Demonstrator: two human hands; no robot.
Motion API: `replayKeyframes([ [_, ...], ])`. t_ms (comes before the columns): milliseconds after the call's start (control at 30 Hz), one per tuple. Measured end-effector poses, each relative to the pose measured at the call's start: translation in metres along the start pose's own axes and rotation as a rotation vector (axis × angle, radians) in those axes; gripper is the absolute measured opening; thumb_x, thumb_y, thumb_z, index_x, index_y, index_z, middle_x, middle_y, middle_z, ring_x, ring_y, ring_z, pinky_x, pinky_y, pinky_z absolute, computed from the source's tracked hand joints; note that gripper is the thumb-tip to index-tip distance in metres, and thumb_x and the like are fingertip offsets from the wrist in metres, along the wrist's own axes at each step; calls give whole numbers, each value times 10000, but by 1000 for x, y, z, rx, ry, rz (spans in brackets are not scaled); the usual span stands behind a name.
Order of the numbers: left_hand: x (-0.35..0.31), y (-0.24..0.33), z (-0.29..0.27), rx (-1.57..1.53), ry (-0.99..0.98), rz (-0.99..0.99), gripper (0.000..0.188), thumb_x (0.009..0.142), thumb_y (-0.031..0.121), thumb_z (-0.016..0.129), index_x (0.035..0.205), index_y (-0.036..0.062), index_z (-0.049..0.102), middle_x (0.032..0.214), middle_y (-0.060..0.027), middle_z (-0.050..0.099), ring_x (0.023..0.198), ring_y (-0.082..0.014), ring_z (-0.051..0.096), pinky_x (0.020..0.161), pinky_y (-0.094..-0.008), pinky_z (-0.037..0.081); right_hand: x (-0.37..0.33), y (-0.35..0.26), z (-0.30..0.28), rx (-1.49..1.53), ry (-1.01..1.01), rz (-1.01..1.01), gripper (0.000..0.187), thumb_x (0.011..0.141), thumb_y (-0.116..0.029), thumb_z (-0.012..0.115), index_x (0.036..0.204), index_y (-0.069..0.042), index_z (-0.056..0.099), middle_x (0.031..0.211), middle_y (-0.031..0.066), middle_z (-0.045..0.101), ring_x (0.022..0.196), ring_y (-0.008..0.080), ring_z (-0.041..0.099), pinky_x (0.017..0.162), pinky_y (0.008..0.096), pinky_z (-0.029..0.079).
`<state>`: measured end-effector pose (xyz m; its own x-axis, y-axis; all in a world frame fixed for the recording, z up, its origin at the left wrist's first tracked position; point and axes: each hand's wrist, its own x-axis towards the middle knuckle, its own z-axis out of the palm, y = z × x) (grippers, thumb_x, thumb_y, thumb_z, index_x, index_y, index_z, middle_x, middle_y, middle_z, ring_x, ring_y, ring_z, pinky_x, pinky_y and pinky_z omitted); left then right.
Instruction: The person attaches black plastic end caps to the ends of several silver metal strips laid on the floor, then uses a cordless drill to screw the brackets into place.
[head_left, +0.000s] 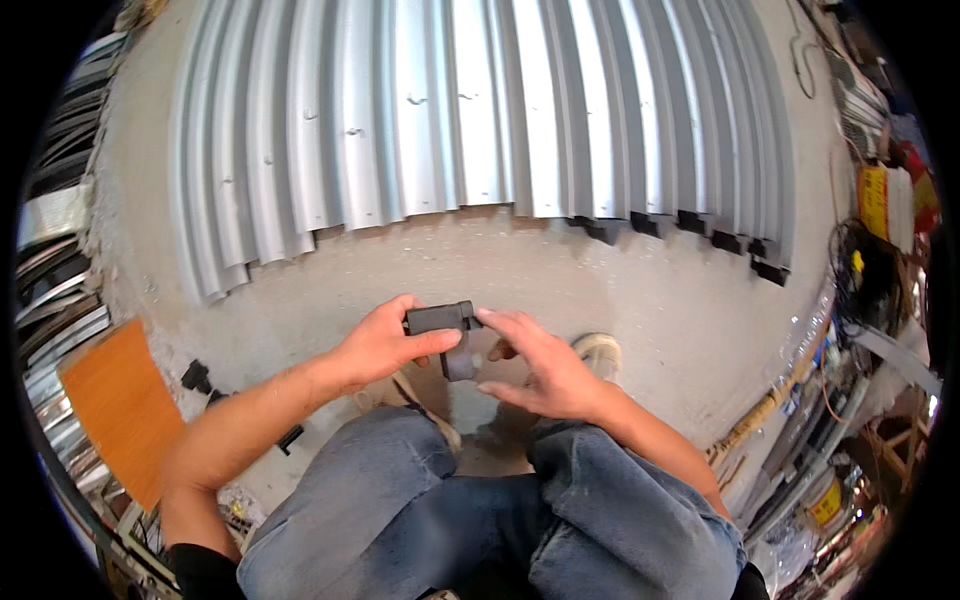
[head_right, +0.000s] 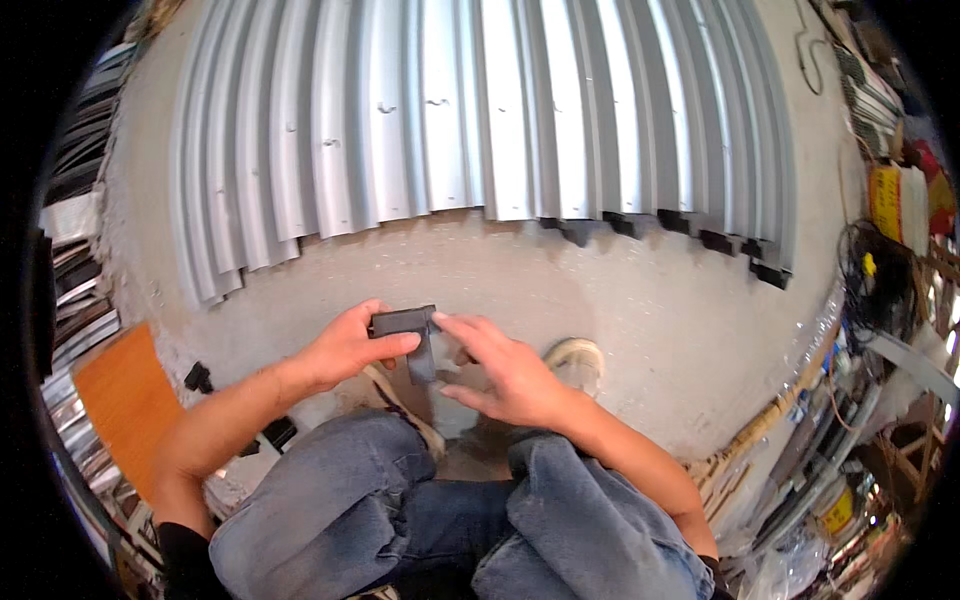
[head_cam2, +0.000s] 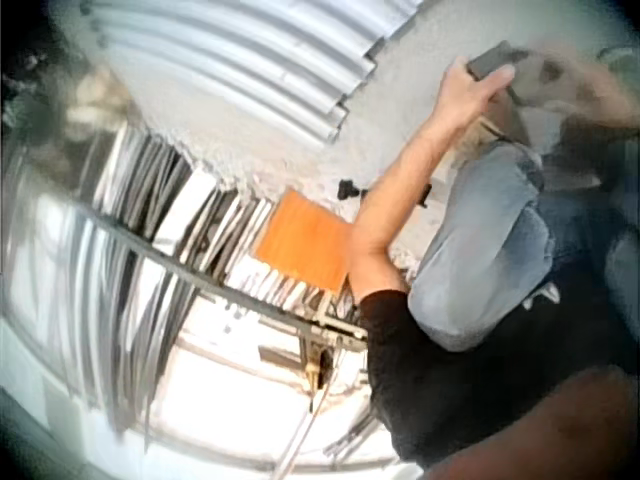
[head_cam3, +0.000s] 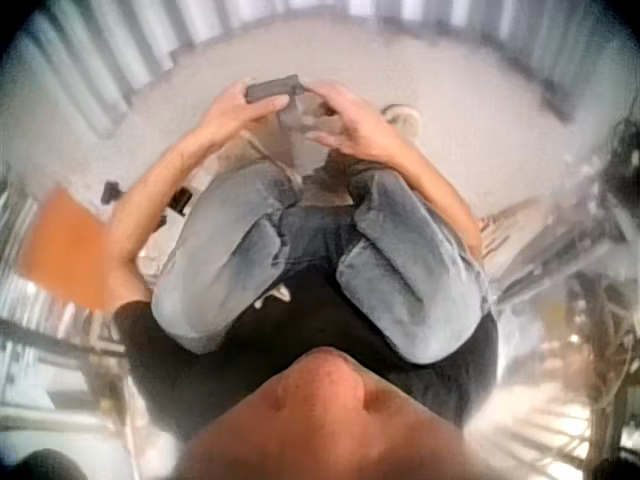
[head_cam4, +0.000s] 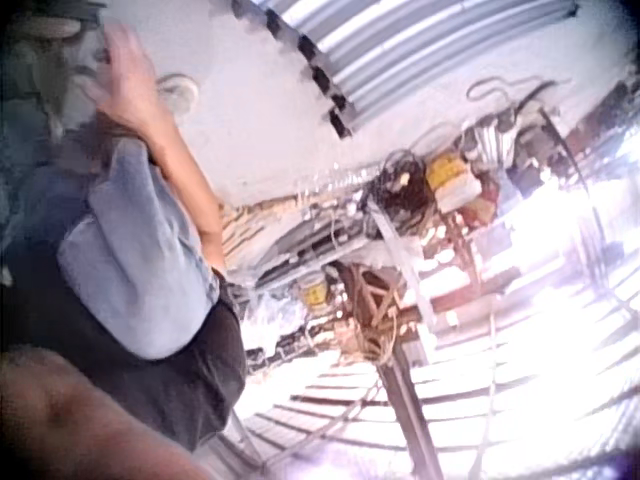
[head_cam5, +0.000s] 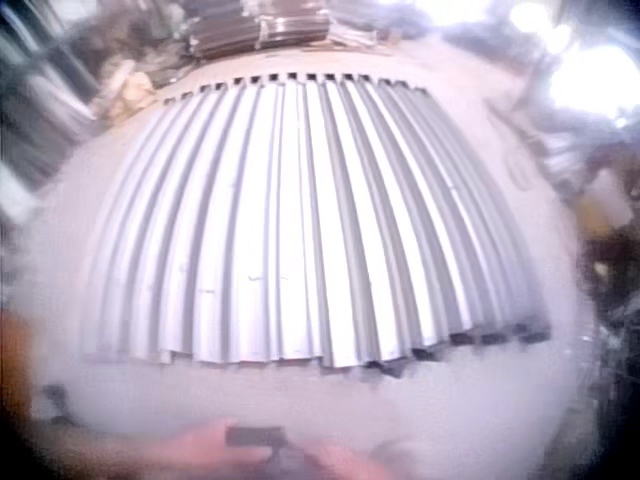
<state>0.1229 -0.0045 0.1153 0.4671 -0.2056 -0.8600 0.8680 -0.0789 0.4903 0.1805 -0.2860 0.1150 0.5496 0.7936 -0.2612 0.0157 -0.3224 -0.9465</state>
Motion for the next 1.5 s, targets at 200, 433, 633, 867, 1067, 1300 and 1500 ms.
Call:
replayKeyframes([
  [200, 43, 36, 22, -119, -309, -51, 740, 1007, 661, 710, 1289, -18, 630, 1071, -66, 675, 933, -120, 647, 787, -286, 568, -19, 16, -20, 91, 87, 67, 1070, 810, -130, 967, 1695, -102, 366, 1442, 155, 527, 1064, 247, 649, 957, 380, 586],
  [433, 66, 43, 46, -164, -203, -4, 564, 1133, 626, 495, 1256, 113, 696, 1034, -23, 711, 856, -117, 637, 791, -303, 540, -27, 45, -4, 134, 352, 39, 838, 950, -160, 874, 1648, -48, 424, 1392, 137, 581, 1110, 218, 655, 964, 361, 578],
  [633, 65, 14, 60, -246, 11, -7, 567, 1169, 580, 416, 1418, 107, 603, 1134, -41, 699, 917, -137, 651, 888, -333, 571, -21, 41, -10, 566, 213, 260, 510, 1162, -279, 581, 1571, 12, 489, 1208, 104, 700, 1056, 170, 701, 953, 350, 575],
  [867, 69, 16, 62, -371, -104, 46, 469, 1141, 511, 550, 1300, 71, 574, 1136, -79, 684, 976, -162, 683, 885, -337, 566, -18, 58, -8, 567, 315, 410, 488, 1151, -270, 575, 1537, 21, 502, 1094, 173, 746, 940, 281, 749, 896, 395, 592],
  [1067, 84, 0, 73, -339, -73, -1, 383, 1140, 419, 590, 1317, 81, 613, 1173, -69, 695, 1043, -158, 686, 914, -346, 563, -22, 70, -5, -193, 309, 265, 740, 1013, -327, 764, 1575, 20, 432, 976, 219, 751, 851, 332, 765, 753, 432, 605],
  [1300, 85, -4, 79, 47, -112, 277, 392, 1115, 262, 630, 1440, 47, 665, 1279, -68, 702, 1183, -214, 675, 1053, -378, 532, -16, 64, 3, -170, 426, 432, 716, 944, -388, 829, 1443, 31, 534, 867, 210, 759, 780, 415, 761, 699, 498, 601],
  [1500, 76, 62, 46, 754, 319, 949, 397, 950, 140, 792, 1332, 64, 718, 1286, -117, 702, 1248, -329, 658, 1089, -436, 521, 8, 71, -9, -276, 562, 361, 594, 942, -294, 835, 1359, 24, 556, 869, 234, 760, 748, 426, 755, 663, 503, 592],
])
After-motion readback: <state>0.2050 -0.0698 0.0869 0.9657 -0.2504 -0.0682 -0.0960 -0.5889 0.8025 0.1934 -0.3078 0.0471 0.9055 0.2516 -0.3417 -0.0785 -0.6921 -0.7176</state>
